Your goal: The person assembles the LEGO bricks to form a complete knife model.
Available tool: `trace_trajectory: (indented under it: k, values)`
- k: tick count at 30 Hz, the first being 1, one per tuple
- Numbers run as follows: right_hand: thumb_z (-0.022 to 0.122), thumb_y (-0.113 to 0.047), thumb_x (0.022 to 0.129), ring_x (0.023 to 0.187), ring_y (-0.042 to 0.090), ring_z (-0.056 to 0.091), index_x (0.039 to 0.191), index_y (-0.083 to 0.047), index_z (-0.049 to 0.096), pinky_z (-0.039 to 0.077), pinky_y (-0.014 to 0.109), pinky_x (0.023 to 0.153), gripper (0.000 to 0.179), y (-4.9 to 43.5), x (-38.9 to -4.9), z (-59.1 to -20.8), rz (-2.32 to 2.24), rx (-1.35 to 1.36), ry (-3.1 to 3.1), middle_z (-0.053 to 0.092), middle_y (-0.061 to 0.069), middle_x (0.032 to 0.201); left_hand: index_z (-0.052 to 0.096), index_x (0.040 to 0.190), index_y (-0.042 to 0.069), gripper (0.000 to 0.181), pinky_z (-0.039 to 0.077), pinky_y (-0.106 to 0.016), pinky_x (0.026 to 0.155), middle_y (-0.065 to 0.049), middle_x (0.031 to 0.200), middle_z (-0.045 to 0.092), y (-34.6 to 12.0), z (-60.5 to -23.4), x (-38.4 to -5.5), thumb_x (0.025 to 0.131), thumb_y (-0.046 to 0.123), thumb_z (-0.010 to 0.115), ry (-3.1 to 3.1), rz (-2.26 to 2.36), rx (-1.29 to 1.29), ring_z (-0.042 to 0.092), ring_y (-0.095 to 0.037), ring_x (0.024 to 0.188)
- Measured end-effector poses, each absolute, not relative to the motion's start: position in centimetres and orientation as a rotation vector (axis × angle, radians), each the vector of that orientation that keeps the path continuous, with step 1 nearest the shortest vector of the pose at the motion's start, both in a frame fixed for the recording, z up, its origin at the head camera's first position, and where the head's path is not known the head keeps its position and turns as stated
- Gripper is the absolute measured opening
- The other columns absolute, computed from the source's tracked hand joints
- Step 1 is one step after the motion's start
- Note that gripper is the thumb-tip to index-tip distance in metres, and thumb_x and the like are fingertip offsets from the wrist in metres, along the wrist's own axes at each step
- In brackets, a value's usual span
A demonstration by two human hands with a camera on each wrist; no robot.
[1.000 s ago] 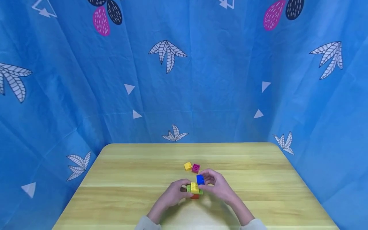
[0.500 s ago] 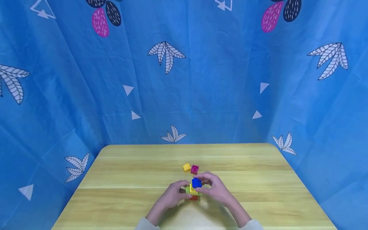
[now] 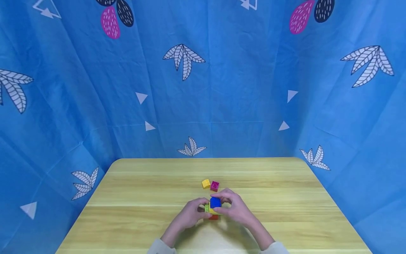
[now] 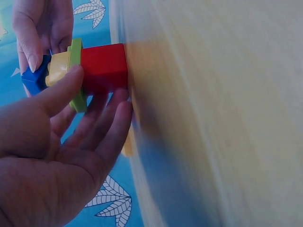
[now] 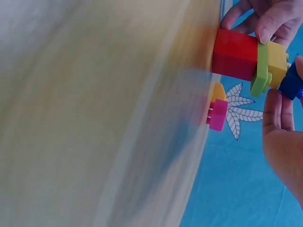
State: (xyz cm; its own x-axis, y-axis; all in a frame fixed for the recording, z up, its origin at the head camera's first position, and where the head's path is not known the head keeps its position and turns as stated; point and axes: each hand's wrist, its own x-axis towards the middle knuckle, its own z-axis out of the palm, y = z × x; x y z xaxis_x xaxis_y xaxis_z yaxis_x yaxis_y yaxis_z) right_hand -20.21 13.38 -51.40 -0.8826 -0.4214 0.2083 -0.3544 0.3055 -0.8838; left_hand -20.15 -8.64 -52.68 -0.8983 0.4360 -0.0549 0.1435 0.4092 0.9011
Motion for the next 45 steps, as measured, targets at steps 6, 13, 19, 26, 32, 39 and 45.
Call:
trace_trajectory:
  k: [6, 13, 19, 26, 32, 39, 45]
  values:
    - [0.081, -0.015, 0.089, 0.098, 0.014, 0.061, 0.13, -0.007, 0.071, 0.059, 0.04, 0.097, 0.042, 13.13, -20.3, -51.67, -1.619, -0.748, 2.515, 0.064, 0.007, 0.111, 0.072, 0.116, 0.014, 0.026, 0.062, -0.036, 0.076, -0.007, 0.119, 0.071, -8.7, -52.73, -20.07, 0.091, 0.007, 0.077, 2.361, 1.506, 0.508, 0.071, -0.022, 0.094]
    - [0.081, -0.014, 0.09, 0.099, 0.011, 0.061, 0.13, -0.008, 0.071, 0.059, 0.036, 0.096, 0.042, 13.1, -20.46, -52.06, -1.584, -0.703, 2.526, 0.064, 0.003, 0.111, 0.072, 0.115, 0.015, 0.026, 0.062, -0.035, 0.077, -0.007, 0.12, 0.071, -8.7, -52.85, -20.16, 0.091, 0.008, 0.078, 2.383, 1.485, 0.517, 0.071, -0.021, 0.094]
    - [0.081, -0.013, 0.09, 0.097, 0.011, 0.061, 0.13, -0.007, 0.071, 0.06, 0.037, 0.093, 0.041, 12.99, -20.43, -51.64, -1.583, -0.729, 2.536, 0.064, 0.004, 0.109, 0.073, 0.114, 0.018, 0.025, 0.063, -0.036, 0.079, -0.006, 0.121, 0.071, -8.69, -52.74, -20.38, 0.091, 0.009, 0.078, 2.409, 1.46, 0.522, 0.071, -0.021, 0.096]
    - [0.082, -0.014, 0.088, 0.093, 0.009, 0.059, 0.129, -0.012, 0.072, 0.06, 0.034, 0.091, 0.042, 13.06, -20.46, -51.9, -1.557, -0.712, 2.554, 0.061, 0.002, 0.105, 0.071, 0.113, 0.018, 0.024, 0.063, -0.041, 0.088, -0.006, 0.123, 0.069, -8.66, -52.8, -20.22, 0.09, 0.012, 0.078, 2.439, 1.419, 0.509, 0.07, -0.025, 0.103]
    - [0.082, -0.015, 0.088, 0.094, 0.01, 0.06, 0.129, -0.013, 0.072, 0.059, 0.032, 0.091, 0.042, 13.11, -20.5, -51.85, -1.543, -0.711, 2.553, 0.062, 0.002, 0.107, 0.072, 0.114, 0.018, 0.026, 0.063, -0.038, 0.084, -0.006, 0.123, 0.07, -8.54, -52.73, -20.17, 0.09, 0.01, 0.079, 2.433, 1.43, 0.502, 0.07, -0.024, 0.1]
    - [0.082, -0.014, 0.088, 0.093, 0.01, 0.06, 0.128, -0.012, 0.073, 0.06, 0.031, 0.088, 0.041, 12.96, -20.42, -51.8, -1.551, -0.711, 2.558, 0.061, 0.002, 0.105, 0.071, 0.113, 0.016, 0.026, 0.064, -0.035, 0.083, -0.009, 0.123, 0.07, -8.56, -52.73, -20.11, 0.09, 0.008, 0.078, 2.417, 1.464, 0.536, 0.071, -0.025, 0.099]
    - [0.082, -0.012, 0.087, 0.093, 0.009, 0.059, 0.127, -0.012, 0.073, 0.059, 0.026, 0.085, 0.042, 12.89, -20.33, -51.83, -1.55, -0.717, 2.555, 0.06, 0.002, 0.104, 0.071, 0.114, 0.016, 0.025, 0.064, -0.037, 0.084, -0.008, 0.122, 0.07, -8.58, -52.68, -20.11, 0.091, 0.008, 0.078, 2.422, 1.455, 0.539, 0.071, -0.025, 0.099]
